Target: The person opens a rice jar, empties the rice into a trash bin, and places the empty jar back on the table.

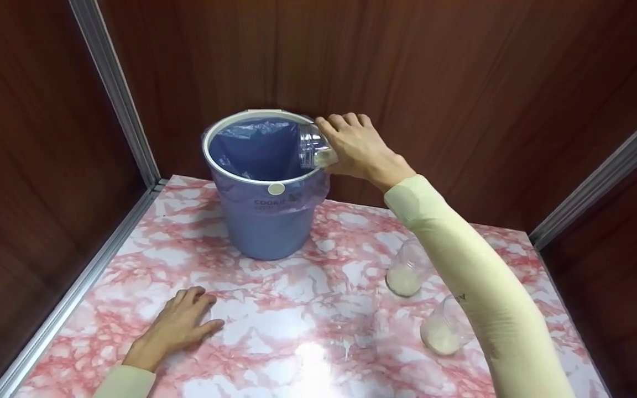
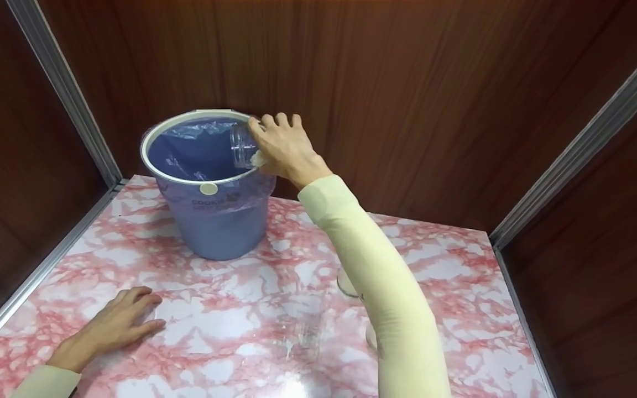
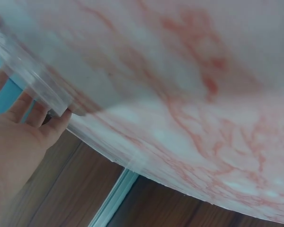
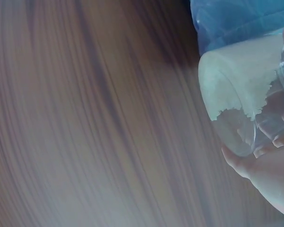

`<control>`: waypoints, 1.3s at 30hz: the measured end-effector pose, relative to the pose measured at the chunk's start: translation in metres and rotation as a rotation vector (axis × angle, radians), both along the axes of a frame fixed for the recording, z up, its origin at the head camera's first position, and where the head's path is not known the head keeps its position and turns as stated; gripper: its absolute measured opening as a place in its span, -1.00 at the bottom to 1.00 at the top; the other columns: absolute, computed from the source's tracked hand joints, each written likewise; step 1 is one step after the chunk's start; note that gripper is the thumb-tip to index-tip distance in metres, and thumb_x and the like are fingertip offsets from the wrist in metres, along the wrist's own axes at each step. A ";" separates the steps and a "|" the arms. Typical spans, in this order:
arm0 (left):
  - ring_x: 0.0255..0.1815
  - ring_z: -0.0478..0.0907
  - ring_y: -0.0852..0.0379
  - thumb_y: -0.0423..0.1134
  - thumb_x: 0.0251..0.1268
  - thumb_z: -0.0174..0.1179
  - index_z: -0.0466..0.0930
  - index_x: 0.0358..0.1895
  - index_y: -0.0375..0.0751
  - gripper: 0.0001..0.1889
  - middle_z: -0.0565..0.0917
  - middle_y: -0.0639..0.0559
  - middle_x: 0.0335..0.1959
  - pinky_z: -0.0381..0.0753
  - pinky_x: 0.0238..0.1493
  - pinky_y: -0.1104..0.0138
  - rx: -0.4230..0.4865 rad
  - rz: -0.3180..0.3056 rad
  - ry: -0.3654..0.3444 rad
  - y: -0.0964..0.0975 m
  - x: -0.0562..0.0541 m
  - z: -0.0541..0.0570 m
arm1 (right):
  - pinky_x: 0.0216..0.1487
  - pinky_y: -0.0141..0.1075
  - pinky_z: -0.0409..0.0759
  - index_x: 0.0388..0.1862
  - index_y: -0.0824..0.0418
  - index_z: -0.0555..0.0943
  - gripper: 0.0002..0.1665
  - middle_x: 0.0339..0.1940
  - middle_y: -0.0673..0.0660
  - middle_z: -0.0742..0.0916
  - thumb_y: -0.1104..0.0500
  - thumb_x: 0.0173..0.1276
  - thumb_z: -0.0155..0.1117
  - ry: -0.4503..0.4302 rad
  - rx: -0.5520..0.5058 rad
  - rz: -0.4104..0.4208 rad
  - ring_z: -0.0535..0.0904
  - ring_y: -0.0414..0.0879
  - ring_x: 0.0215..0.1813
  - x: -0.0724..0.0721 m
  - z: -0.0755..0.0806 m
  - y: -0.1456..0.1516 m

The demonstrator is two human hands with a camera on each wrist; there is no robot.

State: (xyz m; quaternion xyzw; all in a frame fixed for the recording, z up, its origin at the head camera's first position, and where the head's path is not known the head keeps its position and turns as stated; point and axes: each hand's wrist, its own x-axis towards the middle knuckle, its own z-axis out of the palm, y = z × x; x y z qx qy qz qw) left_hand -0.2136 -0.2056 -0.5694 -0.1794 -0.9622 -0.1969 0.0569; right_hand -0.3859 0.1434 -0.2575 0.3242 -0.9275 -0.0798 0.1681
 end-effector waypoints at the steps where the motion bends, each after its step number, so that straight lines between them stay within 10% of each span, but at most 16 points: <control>1: 0.20 0.41 -0.23 0.26 0.21 0.22 0.56 0.11 -0.08 -0.43 0.48 -0.20 0.17 0.42 0.15 -0.18 0.005 0.003 -0.005 0.000 0.000 0.000 | 0.25 0.16 0.36 0.41 0.18 0.25 0.06 0.27 0.28 0.52 -0.12 0.01 0.54 0.009 0.007 0.004 0.42 0.26 0.27 0.000 0.000 -0.001; 39: 0.17 0.36 -0.31 0.06 0.24 0.27 0.47 0.21 -0.13 -0.45 0.41 -0.30 0.21 0.40 0.05 -0.23 -0.062 0.076 -0.020 0.017 0.000 0.004 | 0.40 0.28 0.18 0.44 0.09 0.22 0.02 0.30 0.27 0.49 -0.02 0.06 0.55 0.096 0.132 0.043 0.35 0.27 0.36 0.001 0.009 -0.009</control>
